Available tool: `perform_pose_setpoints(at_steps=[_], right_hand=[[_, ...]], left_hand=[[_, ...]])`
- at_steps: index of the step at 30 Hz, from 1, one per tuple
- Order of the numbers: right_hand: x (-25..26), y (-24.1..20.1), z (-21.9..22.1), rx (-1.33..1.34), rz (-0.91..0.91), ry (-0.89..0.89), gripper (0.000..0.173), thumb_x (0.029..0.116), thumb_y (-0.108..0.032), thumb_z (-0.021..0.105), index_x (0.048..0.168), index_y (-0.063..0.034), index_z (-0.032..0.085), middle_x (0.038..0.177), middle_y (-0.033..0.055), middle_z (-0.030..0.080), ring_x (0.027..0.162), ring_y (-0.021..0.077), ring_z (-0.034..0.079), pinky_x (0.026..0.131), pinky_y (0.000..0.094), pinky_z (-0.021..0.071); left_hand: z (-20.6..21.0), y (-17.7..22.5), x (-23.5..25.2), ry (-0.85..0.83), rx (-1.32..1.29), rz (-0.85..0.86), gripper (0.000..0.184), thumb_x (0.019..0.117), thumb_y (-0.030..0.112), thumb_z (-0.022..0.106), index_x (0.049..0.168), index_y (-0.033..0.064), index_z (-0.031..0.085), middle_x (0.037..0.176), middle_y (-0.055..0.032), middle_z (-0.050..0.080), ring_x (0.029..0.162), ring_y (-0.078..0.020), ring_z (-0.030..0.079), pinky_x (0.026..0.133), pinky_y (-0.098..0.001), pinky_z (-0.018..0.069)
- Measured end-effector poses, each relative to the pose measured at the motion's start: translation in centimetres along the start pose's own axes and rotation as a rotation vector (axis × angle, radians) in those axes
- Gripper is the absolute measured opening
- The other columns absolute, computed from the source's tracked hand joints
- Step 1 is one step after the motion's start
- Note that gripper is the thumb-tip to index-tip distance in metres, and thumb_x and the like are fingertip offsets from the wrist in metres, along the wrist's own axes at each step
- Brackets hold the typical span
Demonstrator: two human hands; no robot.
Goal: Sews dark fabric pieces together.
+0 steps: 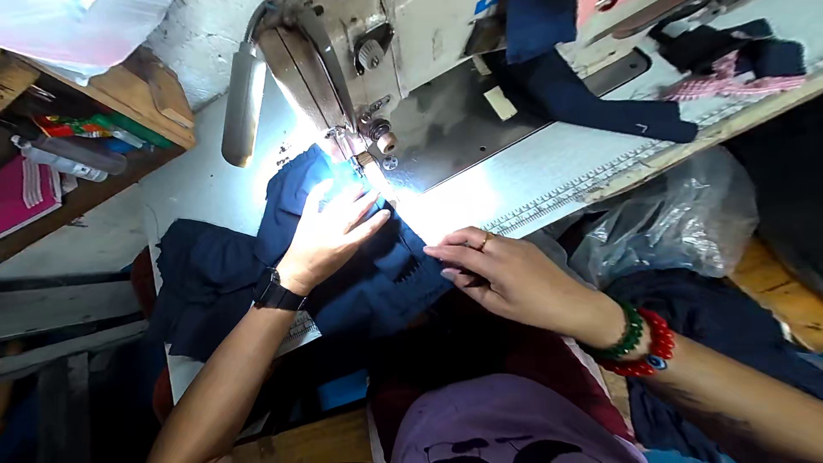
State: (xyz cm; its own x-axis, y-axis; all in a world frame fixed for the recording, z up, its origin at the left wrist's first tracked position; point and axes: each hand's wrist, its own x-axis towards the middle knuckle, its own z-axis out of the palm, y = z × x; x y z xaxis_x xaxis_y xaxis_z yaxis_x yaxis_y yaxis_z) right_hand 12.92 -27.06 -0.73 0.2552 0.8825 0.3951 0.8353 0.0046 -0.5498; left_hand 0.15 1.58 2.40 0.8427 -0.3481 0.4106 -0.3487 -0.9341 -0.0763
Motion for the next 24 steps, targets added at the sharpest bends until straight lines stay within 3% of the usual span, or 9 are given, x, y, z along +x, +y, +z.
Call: perform_pose_setpoints(at_steps=[3,6,9,11,14,18,24], right_hand=[[-1.0,-0.1,0.4,-0.031,-0.042,-0.026,0.043,0.102,-0.049,0.056,0.134,-0.0221,0.067,0.117,0.0076,0.068,0.098,0.0234,0.068,0.073,0.0409,0.057],[-1.3,-0.3,0.4,-0.063,-0.065,-0.05,0.046,0.0999,-0.053,0.057,0.133,-0.0225,0.066,0.118,0.0092,0.068,0.099,0.0258,0.069,0.073,0.042,0.0579],[-0.7,-0.5,0.5,-0.007,-0.016,0.054,0.048,0.0993,-0.058,0.057,0.126,-0.0191,0.069,0.109,0.0081,0.069,0.084,0.0218,0.069,0.063,0.0388,0.0563],[0.2,-0.7,0.6,0.042,-0.009,0.148,0.042,0.1002,-0.049,0.061,0.127,-0.017,0.068,0.106,0.0075,0.068,0.079,0.0194,0.067,0.061,0.0356,0.0553],[2.1,-0.5,1.1,0.137,-0.057,0.247,0.035,0.0994,-0.034,0.067,0.126,-0.0121,0.065,0.11,0.0066,0.069,0.076,0.0138,0.064,0.064,0.0293,0.0546],[3.3,-0.5,1.5,0.144,-0.14,0.29,0.032,0.0998,-0.03,0.067,0.128,-0.0141,0.066,0.108,0.0063,0.069,0.083,0.0133,0.066,0.068,0.0287,0.0556],[3.5,-0.3,0.7,0.08,-0.265,0.333,0.018,0.1026,-0.019,0.062,0.117,-0.0135,0.071,0.101,0.0057,0.07,0.087,0.0133,0.067,0.072,0.0263,0.0546]], left_hand=[[0.3,1.1,-0.2,0.145,-0.171,-0.189,0.023,0.0937,0.005,0.059,0.108,0.0056,0.078,0.121,-0.0135,0.073,0.122,-0.0272,0.064,0.112,-0.0483,0.0412],[0.6,4.8,-0.2,0.276,-0.292,-0.441,0.022,0.0918,0.003,0.062,0.109,0.004,0.074,0.122,-0.0129,0.072,0.122,-0.0256,0.063,0.108,-0.0461,0.0473],[0.7,7.9,-0.2,0.314,-0.273,-0.523,0.019,0.093,0.01,0.065,0.108,0.007,0.076,0.119,-0.0098,0.073,0.119,-0.0219,0.065,0.106,-0.041,0.0499],[0.7,9.2,-0.4,0.357,-0.264,-0.544,0.018,0.0949,0.014,0.066,0.108,0.0075,0.077,0.115,-0.0086,0.075,0.114,-0.0194,0.068,0.104,-0.0379,0.0516],[0.5,10.3,-0.1,0.414,-0.257,-0.552,0.016,0.0954,0.015,0.066,0.106,0.0086,0.077,0.111,-0.0076,0.076,0.114,-0.0201,0.069,0.106,-0.041,0.0517],[0.2,10.9,0.2,0.427,-0.248,-0.559,0.015,0.0956,0.015,0.067,0.105,0.0086,0.077,0.11,-0.0067,0.076,0.115,-0.0204,0.069,0.108,-0.0434,0.0506],[0.1,11.0,0.2,0.431,-0.233,-0.552,0.013,0.0963,0.017,0.068,0.103,0.0106,0.078,0.109,-0.0049,0.077,0.114,-0.0201,0.069,0.11,-0.0473,0.0467]])
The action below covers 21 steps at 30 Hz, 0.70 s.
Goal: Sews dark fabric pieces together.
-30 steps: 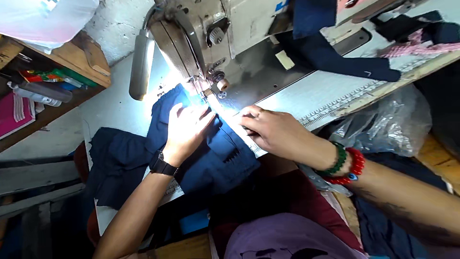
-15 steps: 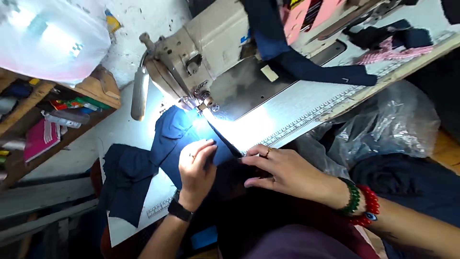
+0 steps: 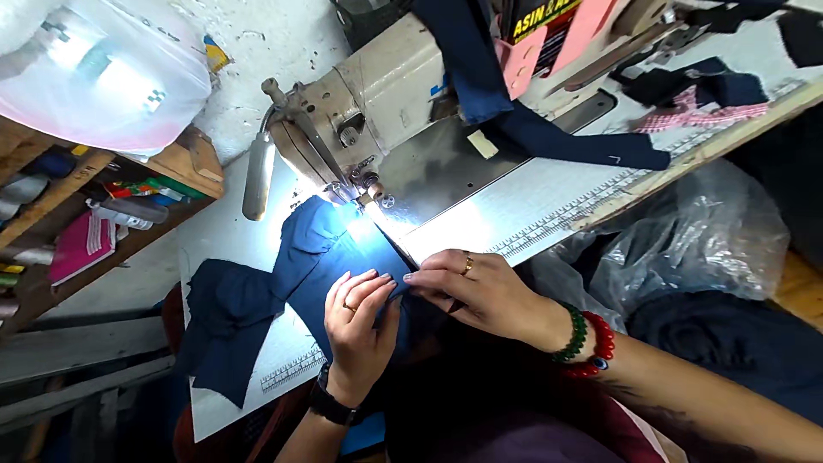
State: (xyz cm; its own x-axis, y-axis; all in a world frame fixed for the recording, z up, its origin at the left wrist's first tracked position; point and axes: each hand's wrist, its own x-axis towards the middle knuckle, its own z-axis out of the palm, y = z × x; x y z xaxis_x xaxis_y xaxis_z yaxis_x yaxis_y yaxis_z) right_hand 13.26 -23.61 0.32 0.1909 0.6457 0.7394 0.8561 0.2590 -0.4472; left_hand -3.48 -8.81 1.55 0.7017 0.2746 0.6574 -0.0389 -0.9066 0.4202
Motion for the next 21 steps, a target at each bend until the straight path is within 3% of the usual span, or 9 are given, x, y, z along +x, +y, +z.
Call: perform_pose_setpoints(at_steps=[5,8,10,13,14,17,21], right_hand=[[0.0,0.2,-0.5,-0.046,-0.061,-0.034,0.017,0.1018,-0.014,0.058,0.113,-0.013,0.072,0.099,0.0058,0.072,0.086,0.017,0.067,0.068,0.0278,0.0527],[-0.8,0.4,-0.8,-0.064,-0.069,-0.1,0.019,0.1011,-0.013,0.056,0.113,-0.0139,0.071,0.102,0.0059,0.072,0.085,0.0197,0.066,0.067,0.0303,0.0521],[-1.9,0.3,-1.1,-0.099,-0.031,-0.195,0.021,0.1049,-0.022,0.055,0.117,-0.0161,0.071,0.106,0.0054,0.072,0.087,0.0209,0.067,0.067,0.0322,0.0535],[-3.9,-0.2,-1.1,-0.164,0.002,-0.379,0.037,0.1071,-0.041,0.049,0.13,-0.0185,0.069,0.123,0.0065,0.071,0.091,0.0267,0.068,0.065,0.0385,0.0548],[-4.4,-0.4,-0.8,-0.188,-0.003,-0.42,0.038,0.1063,-0.039,0.05,0.133,-0.019,0.067,0.128,0.0062,0.07,0.092,0.0284,0.067,0.064,0.0395,0.0538],[-4.7,-1.0,0.1,-0.227,-0.028,-0.393,0.033,0.1003,-0.012,0.055,0.131,-0.0173,0.068,0.134,0.0055,0.068,0.085,0.0288,0.066,0.058,0.0384,0.0503],[-4.6,-1.8,1.4,-0.216,-0.055,-0.301,0.027,0.1007,-0.007,0.051,0.117,-0.0139,0.072,0.128,0.0027,0.072,0.091,0.0253,0.068,0.065,0.0359,0.0529]], left_hand=[[0.5,0.3,0.1,-0.014,0.078,0.041,0.018,0.0938,0.023,0.073,0.108,0.0129,0.076,0.108,-0.0035,0.076,0.116,-0.0202,0.066,0.113,-0.048,0.0418],[1.3,0.6,-0.3,-0.107,0.032,0.005,0.014,0.0968,0.014,0.064,0.103,0.0085,0.075,0.12,-0.0096,0.074,0.123,-0.0258,0.065,0.113,-0.0492,0.0448],[1.3,0.2,-0.9,-0.197,-0.045,-0.073,0.016,0.0995,0.01,0.058,0.108,0.0025,0.069,0.127,-0.0134,0.071,0.127,-0.0276,0.063,0.113,-0.0484,0.0475],[0.0,-1.7,-1.7,-0.34,-0.137,-0.103,0.024,0.103,0.011,0.054,0.121,0.0014,0.065,0.134,-0.0139,0.067,0.132,-0.0263,0.059,0.115,-0.0463,0.0448],[-0.7,-2.4,-1.6,-0.384,-0.184,-0.094,0.023,0.104,0.011,0.052,0.121,0.0018,0.064,0.136,-0.0137,0.066,0.134,-0.0259,0.057,0.115,-0.046,0.0441],[-2.3,-4.2,-1.2,-0.366,-0.402,-0.107,0.02,0.1063,0.011,0.048,0.119,0.0005,0.058,0.134,-0.016,0.066,0.134,-0.0287,0.058,0.115,-0.0477,0.0461],[-2.0,-2.4,-0.8,-0.213,-0.276,-0.111,0.016,0.1078,0.014,0.048,0.118,0.0051,0.057,0.131,-0.0109,0.069,0.135,-0.0259,0.057,0.12,-0.0512,0.0388]])
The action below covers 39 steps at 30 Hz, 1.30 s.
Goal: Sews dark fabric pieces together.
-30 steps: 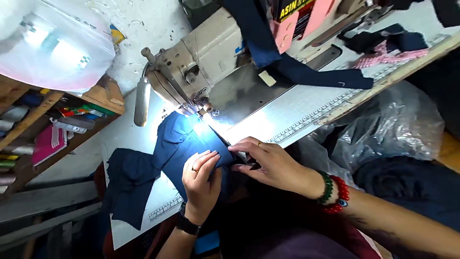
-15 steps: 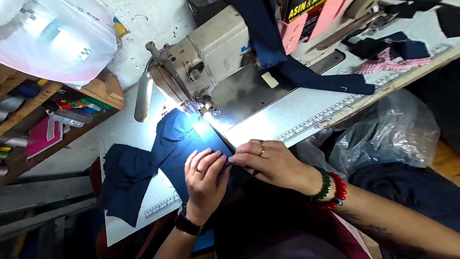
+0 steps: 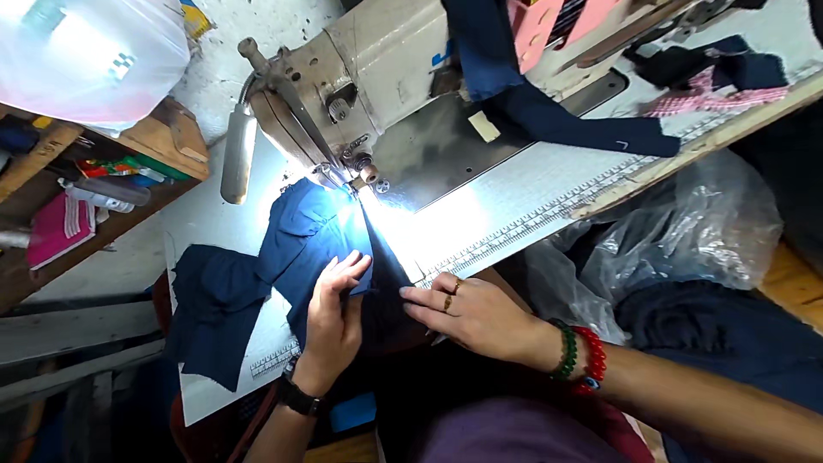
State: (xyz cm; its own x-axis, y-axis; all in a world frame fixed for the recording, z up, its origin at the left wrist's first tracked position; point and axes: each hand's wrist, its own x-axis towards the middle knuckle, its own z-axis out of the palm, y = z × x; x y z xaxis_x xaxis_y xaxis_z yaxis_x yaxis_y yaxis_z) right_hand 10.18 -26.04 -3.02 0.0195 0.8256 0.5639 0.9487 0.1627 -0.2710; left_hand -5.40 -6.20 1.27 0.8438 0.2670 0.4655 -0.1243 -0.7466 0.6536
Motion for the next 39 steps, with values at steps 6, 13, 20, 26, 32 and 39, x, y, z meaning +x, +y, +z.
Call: perform_pose_setpoints(at_steps=[6,13,20,26,32,39], right_hand=[[0.4,-0.2,0.2,0.038,0.019,-0.009,0.019,0.0989,-0.009,0.054,0.1,-0.0144,0.072,0.114,0.006,0.074,0.087,0.0268,0.068,0.062,0.0368,0.0539],[0.6,0.1,-0.2,0.039,-0.001,-0.039,0.02,0.0975,-0.007,0.054,0.1,-0.0143,0.073,0.107,0.0039,0.074,0.087,0.0246,0.067,0.064,0.0346,0.0533],[0.9,0.2,-0.6,0.02,-0.009,-0.071,0.022,0.0962,-0.006,0.054,0.1,-0.0149,0.073,0.105,0.0023,0.074,0.087,0.0229,0.066,0.065,0.033,0.0524],[1.1,0.1,-0.8,0.01,-0.006,-0.105,0.021,0.0957,-0.005,0.053,0.099,-0.014,0.072,0.104,0.0023,0.073,0.087,0.0224,0.065,0.065,0.0324,0.0516],[1.2,0.1,-1.0,0.007,-0.007,-0.114,0.022,0.0952,-0.004,0.053,0.1,-0.0134,0.072,0.104,0.0026,0.074,0.084,0.0225,0.065,0.064,0.0332,0.0506],[1.3,0.1,-1.2,0.004,-0.011,-0.108,0.025,0.0964,-0.005,0.051,0.104,-0.0151,0.072,0.1,0.0003,0.074,0.085,0.02,0.065,0.067,0.0308,0.0509]], left_hand=[[2.6,0.7,0.4,-0.053,0.188,0.028,0.016,0.1061,0.013,0.049,0.113,0.0036,0.06,0.128,-0.0118,0.07,0.132,-0.0243,0.059,0.119,-0.0541,0.0379],[2.7,0.3,0.7,-0.127,0.239,0.045,0.018,0.1062,0.013,0.048,0.11,0.0028,0.062,0.127,-0.0113,0.071,0.132,-0.0239,0.059,0.119,-0.0513,0.038],[1.9,-0.1,1.0,-0.216,0.274,0.082,0.018,0.1059,0.015,0.048,0.106,0.0045,0.063,0.128,-0.0111,0.07,0.133,-0.0238,0.059,0.119,-0.0497,0.0376],[1.0,0.1,1.5,-0.289,0.317,0.105,0.022,0.1071,0.016,0.045,0.104,0.0052,0.064,0.126,-0.0098,0.071,0.131,-0.0221,0.06,0.119,-0.0482,0.0367],[0.9,0.0,1.6,-0.283,0.331,0.125,0.023,0.1063,0.015,0.046,0.103,0.0049,0.066,0.124,-0.0101,0.072,0.13,-0.0223,0.062,0.119,-0.0476,0.0378],[1.3,0.0,1.4,-0.27,0.315,0.118,0.022,0.1058,0.013,0.045,0.104,0.0049,0.065,0.125,-0.0112,0.072,0.13,-0.025,0.061,0.117,-0.0485,0.0404]])
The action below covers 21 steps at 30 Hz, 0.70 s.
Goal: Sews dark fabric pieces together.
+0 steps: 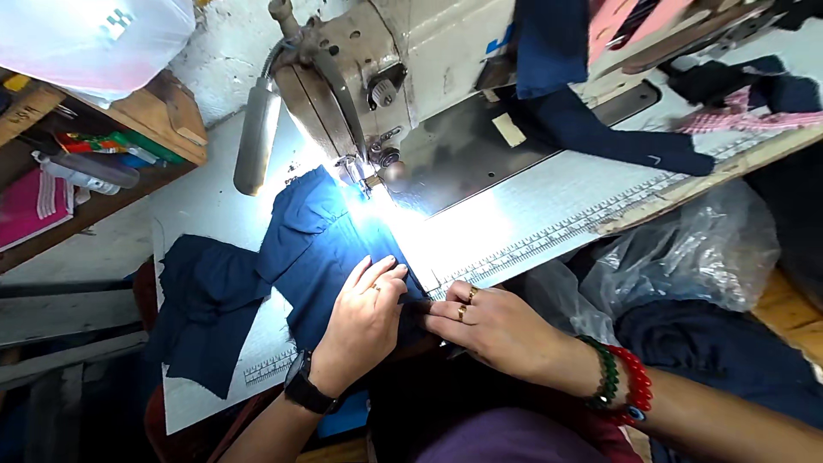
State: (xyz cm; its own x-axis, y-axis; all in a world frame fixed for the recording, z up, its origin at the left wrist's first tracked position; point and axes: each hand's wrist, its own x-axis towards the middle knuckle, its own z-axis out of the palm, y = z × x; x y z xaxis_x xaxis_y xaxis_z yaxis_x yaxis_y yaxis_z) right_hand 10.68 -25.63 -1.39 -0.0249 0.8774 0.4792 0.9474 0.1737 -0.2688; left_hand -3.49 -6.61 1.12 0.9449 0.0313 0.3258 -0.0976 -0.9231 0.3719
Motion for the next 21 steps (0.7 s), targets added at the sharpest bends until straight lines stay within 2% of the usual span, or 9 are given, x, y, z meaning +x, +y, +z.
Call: perform_pose_setpoints(at_steps=[6,11,15,18,21], right_hand=[[1.2,0.4,0.0,0.004,0.031,-0.016,0.025,0.0962,-0.005,0.052,0.105,-0.0152,0.072,0.099,0.0006,0.074,0.084,0.0213,0.066,0.064,0.0317,0.0518],[2.8,1.7,0.8,0.014,0.067,0.009,0.024,0.0958,-0.004,0.053,0.105,-0.0137,0.073,0.099,0.0026,0.075,0.082,0.0228,0.068,0.062,0.0336,0.0522],[3.8,2.4,1.0,0.004,0.069,0.022,0.024,0.0949,-0.004,0.054,0.105,-0.0141,0.073,0.095,0.0021,0.075,0.081,0.0205,0.068,0.067,0.0329,0.0532],[4.9,2.8,1.1,0.005,0.102,0.029,0.024,0.093,-0.002,0.056,0.104,-0.013,0.073,0.094,0.004,0.074,0.081,0.0232,0.069,0.066,0.0364,0.0547],[5.3,3.0,1.4,0.001,0.131,0.01,0.024,0.094,-0.004,0.057,0.107,-0.0127,0.075,0.104,0.0049,0.076,0.086,0.0249,0.071,0.07,0.0394,0.0563]], left_hand=[[-0.3,-1.1,0.6,-0.013,-0.026,-0.008,0.022,0.1066,0.013,0.045,0.103,0.0043,0.064,0.126,-0.0124,0.071,0.13,-0.0269,0.061,0.115,-0.0518,0.0426],[-0.7,-2.8,2.0,-0.028,0.002,-0.013,0.021,0.1057,0.013,0.047,0.104,0.004,0.066,0.126,-0.0123,0.071,0.132,-0.0282,0.06,0.115,-0.0571,0.0397],[-0.7,-3.7,2.7,-0.033,0.014,0.0,0.023,0.106,0.014,0.046,0.104,0.0041,0.066,0.128,-0.0116,0.07,0.132,-0.0277,0.059,0.116,-0.0564,0.0383],[-0.7,-4.7,3.3,-0.033,0.05,0.013,0.023,0.1057,0.013,0.046,0.104,0.0037,0.067,0.131,-0.0119,0.069,0.136,-0.0284,0.056,0.117,-0.0579,0.0363],[-0.8,-4.7,3.7,0.016,0.065,-0.035,0.021,0.1019,0.012,0.052,0.104,0.0021,0.071,0.13,-0.0129,0.069,0.134,-0.0293,0.057,0.115,-0.0528,0.0407]])
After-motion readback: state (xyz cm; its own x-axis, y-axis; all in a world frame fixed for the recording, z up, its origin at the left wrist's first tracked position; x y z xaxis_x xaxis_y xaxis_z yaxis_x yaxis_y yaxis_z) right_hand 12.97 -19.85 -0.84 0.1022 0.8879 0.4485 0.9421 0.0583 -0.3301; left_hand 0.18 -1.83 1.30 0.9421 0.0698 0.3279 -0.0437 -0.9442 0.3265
